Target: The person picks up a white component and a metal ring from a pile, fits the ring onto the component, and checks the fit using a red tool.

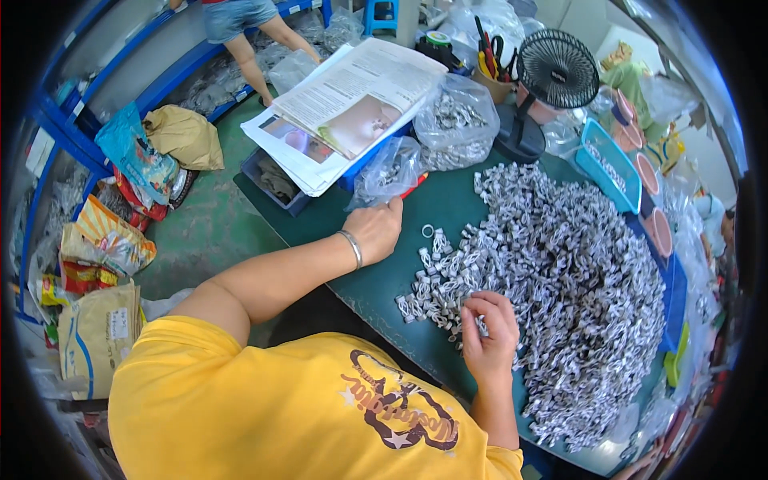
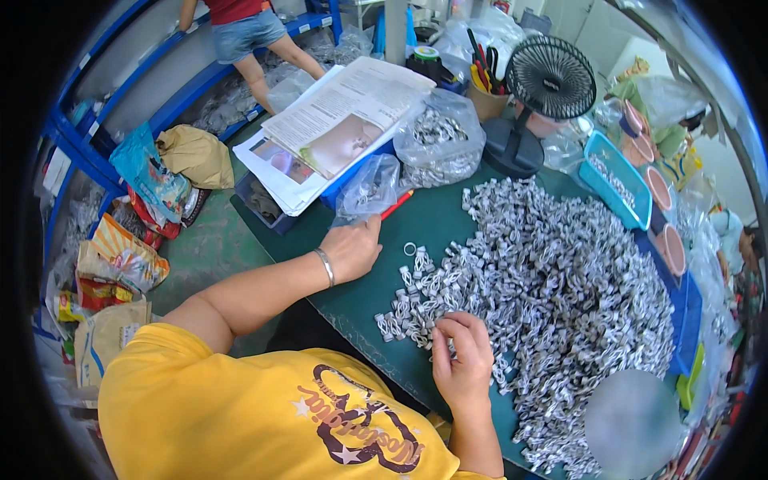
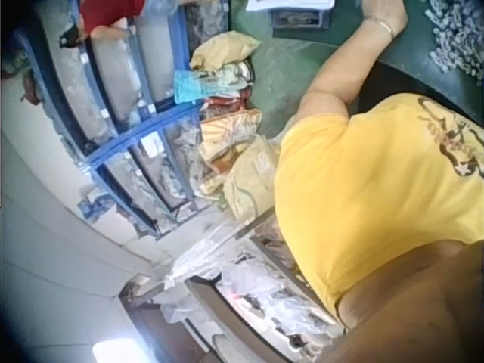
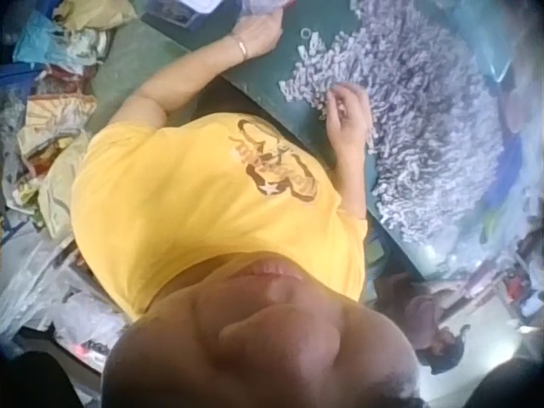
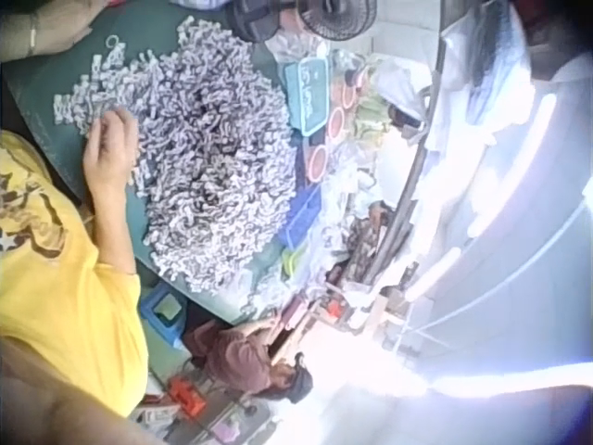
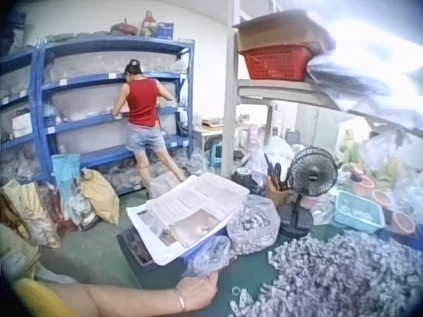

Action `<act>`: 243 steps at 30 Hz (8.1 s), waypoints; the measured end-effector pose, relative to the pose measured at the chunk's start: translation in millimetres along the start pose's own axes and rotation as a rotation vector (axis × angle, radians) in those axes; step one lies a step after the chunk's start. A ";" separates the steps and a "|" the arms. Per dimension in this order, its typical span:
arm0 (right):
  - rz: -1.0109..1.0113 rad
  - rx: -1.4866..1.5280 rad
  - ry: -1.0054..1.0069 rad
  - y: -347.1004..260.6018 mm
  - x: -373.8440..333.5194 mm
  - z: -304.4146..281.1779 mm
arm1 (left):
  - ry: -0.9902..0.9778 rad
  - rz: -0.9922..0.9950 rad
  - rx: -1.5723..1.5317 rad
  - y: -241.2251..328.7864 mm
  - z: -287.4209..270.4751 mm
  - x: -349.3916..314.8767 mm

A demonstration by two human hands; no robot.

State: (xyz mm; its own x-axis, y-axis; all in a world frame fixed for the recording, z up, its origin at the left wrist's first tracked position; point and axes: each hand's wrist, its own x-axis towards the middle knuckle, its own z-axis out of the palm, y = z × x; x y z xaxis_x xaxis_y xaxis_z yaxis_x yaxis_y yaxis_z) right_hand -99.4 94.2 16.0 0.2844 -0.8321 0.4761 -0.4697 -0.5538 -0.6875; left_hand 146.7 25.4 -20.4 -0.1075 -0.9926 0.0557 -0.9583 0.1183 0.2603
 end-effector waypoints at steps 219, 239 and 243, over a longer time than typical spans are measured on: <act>0.073 0.148 0.399 6.8 -81.5 5.8 | -0.837 -0.012 -1.245 89.8 17.4 -63.3; 0.332 0.685 0.366 8.0 -93.3 16.3 | -0.381 0.384 -1.249 85.0 12.4 -66.3; 0.268 0.614 0.420 5.9 -93.5 17.1 | -0.393 0.331 -1.254 82.1 16.7 -68.9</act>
State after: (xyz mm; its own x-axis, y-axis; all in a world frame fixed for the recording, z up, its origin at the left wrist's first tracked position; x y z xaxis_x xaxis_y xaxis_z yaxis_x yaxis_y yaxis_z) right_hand -114.5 168.2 -42.0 -0.1702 -0.9268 0.3349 0.1026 -0.3547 -0.9293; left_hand 71.1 103.0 -18.9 -0.5539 -0.8301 0.0645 -0.0112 0.0848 0.9963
